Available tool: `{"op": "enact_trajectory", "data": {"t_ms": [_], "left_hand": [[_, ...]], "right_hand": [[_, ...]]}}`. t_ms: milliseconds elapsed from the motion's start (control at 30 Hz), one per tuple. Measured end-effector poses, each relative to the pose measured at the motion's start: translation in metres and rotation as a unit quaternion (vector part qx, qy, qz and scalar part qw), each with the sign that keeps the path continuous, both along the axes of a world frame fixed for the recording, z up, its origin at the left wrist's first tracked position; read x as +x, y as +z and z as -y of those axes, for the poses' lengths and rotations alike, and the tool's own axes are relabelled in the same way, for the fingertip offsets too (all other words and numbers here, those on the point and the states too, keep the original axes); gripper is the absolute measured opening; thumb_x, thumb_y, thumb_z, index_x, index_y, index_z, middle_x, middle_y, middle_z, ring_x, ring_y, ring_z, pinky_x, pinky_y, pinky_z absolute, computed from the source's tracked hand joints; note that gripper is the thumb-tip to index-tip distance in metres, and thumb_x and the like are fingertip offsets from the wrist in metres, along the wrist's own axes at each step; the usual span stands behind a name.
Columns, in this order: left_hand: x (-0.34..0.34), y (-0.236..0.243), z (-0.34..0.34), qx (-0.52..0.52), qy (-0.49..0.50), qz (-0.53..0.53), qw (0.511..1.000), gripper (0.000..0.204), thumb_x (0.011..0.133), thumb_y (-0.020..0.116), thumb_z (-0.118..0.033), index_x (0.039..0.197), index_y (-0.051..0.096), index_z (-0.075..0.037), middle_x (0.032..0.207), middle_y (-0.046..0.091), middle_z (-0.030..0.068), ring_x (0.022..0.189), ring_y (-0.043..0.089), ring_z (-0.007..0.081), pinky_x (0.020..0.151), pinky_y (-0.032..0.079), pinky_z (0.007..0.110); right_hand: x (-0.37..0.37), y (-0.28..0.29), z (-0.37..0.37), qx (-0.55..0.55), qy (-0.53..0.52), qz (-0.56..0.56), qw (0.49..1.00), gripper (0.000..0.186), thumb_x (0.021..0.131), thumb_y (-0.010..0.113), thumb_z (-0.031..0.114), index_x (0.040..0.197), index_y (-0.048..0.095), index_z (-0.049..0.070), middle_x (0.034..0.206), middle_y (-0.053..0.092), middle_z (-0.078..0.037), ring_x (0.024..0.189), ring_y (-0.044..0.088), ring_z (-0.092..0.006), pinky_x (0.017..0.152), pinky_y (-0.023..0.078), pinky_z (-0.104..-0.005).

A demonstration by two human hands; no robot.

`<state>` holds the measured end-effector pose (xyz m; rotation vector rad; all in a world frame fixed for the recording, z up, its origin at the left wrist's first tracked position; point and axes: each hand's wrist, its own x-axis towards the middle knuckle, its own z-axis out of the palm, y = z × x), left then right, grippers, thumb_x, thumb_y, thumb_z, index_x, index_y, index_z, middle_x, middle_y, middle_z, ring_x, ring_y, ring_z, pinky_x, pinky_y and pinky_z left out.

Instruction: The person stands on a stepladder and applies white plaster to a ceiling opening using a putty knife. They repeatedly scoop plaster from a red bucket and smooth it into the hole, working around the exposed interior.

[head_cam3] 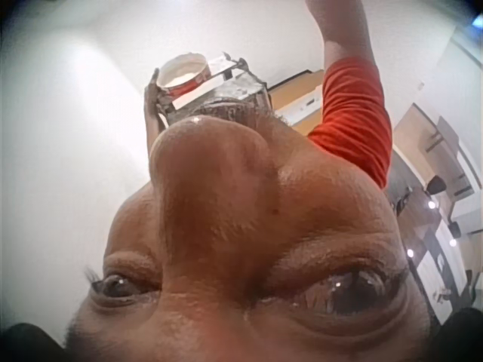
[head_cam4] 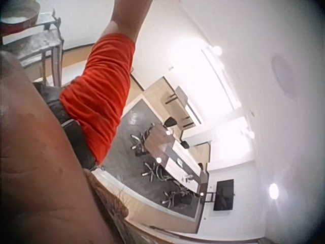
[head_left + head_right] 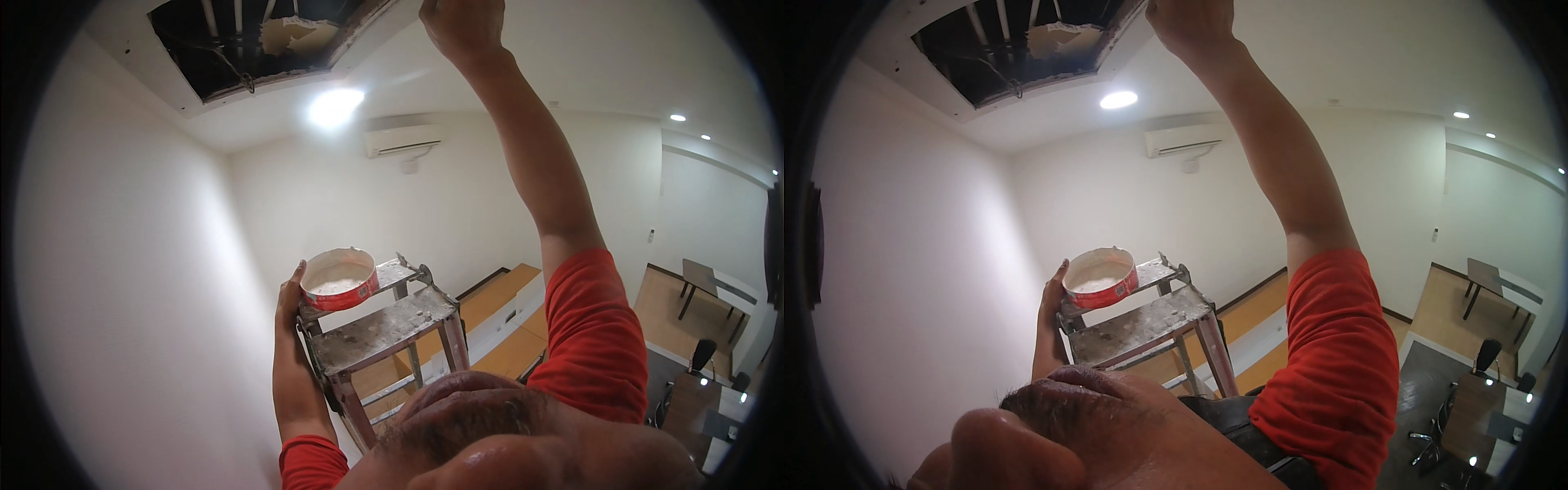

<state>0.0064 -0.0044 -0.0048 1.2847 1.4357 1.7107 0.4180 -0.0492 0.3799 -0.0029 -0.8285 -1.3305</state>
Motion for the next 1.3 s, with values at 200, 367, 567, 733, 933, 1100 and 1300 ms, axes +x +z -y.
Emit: {"op": "enact_trajectory", "data": {"t_ms": [200, 367, 567, 733, 933, 1100, 1300], "left_hand": [[-0.002, 0.001, 0.002, -0.013, -0.003, -0.007, 1.000, 0.076, 0.097, 0.059, -0.060, 0.125, 0.068, 0.010, 0.121, 0.070, 0.0236, 0.111, 0.066, 0.0291, 0.098, 0.050, 0.038], [0.002, -0.002, 0.019, -0.007, 0.009, 0.009, 1.000, 0.077, 0.096, 0.060, -0.061, 0.126, 0.068, 0.010, 0.121, 0.070, 0.0235, 0.111, 0.066, 0.0294, 0.098, 0.050, 0.039], [-0.007, -0.006, -0.004, -0.005, 0.005, 0.015, 1.000, 0.074, 0.097, 0.060, -0.060, 0.123, 0.070, 0.009, 0.119, 0.071, 0.0222, 0.109, 0.067, 0.0281, 0.097, 0.051, 0.038], [0.020, 0.015, 0.000, 0.000, 0.008, -0.020, 1.000, 0.071, 0.097, 0.060, -0.059, 0.121, 0.071, 0.008, 0.116, 0.073, 0.0207, 0.107, 0.068, 0.0264, 0.095, 0.051, 0.037], [-0.001, -0.001, -0.002, 0.004, 0.004, 0.001, 1.000, 0.070, 0.097, 0.060, -0.059, 0.119, 0.073, 0.007, 0.113, 0.074, 0.0199, 0.106, 0.068, 0.0260, 0.096, 0.051, 0.037], [0.000, -0.003, 0.009, -0.004, 0.036, -0.013, 0.999, 0.072, 0.096, 0.060, -0.060, 0.118, 0.073, 0.007, 0.113, 0.073, 0.0204, 0.107, 0.067, 0.0274, 0.097, 0.050, 0.038], [0.004, 0.001, 0.006, 0.009, 0.029, -0.006, 1.000, 0.073, 0.096, 0.060, -0.060, 0.120, 0.072, 0.008, 0.116, 0.072, 0.0209, 0.109, 0.066, 0.0272, 0.098, 0.049, 0.038]], "right_hand": [[-0.009, 0.021, -0.008, 0.002, 0.004, 0.000, 1.000, 0.052, 0.086, 0.062, -0.005, 0.137, 0.060, 0.003, 0.133, 0.065, -0.018, 0.126, 0.058, -0.0350, 0.101, 0.045, -0.0487], [-0.017, 0.004, 0.000, -0.149, -0.005, 0.026, 0.989, 0.047, 0.089, 0.060, -0.006, 0.135, 0.064, 0.004, 0.130, 0.068, -0.016, 0.120, 0.061, -0.0318, 0.101, 0.046, -0.0463], [0.022, -0.008, 0.068, -0.210, -0.011, 0.055, 0.976, 0.036, 0.094, 0.057, -0.004, 0.128, 0.068, 0.002, 0.118, 0.073, -0.016, 0.105, 0.067, -0.0299, 0.098, 0.048, -0.0437], [0.024, 0.004, 0.034, -0.147, -0.076, 0.035, 0.986, 0.033, 0.095, 0.057, -0.003, 0.125, 0.070, 0.002, 0.109, 0.075, -0.014, 0.103, 0.068, -0.0302, 0.097, 0.049, -0.0417], [0.040, -0.004, 0.077, -0.153, -0.128, 0.041, 0.979, 0.036, 0.093, 0.062, -0.002, 0.128, 0.069, 0.004, 0.114, 0.075, -0.012, 0.099, 0.067, -0.0263, 0.093, 0.050, -0.0406], [0.016, 0.013, 0.031, -0.116, -0.199, 0.041, 0.972, 0.040, 0.089, 0.061, -0.003, 0.128, 0.067, 0.003, 0.128, 0.070, -0.013, 0.109, 0.063, -0.0273, 0.095, 0.050, -0.0406], [0.033, 0.009, 0.037, -0.175, -0.199, 0.035, 0.964, 0.037, 0.091, 0.058, -0.003, 0.127, 0.068, 0.003, 0.122, 0.071, -0.014, 0.107, 0.064, -0.0290, 0.095, 0.050, -0.0417]]}}
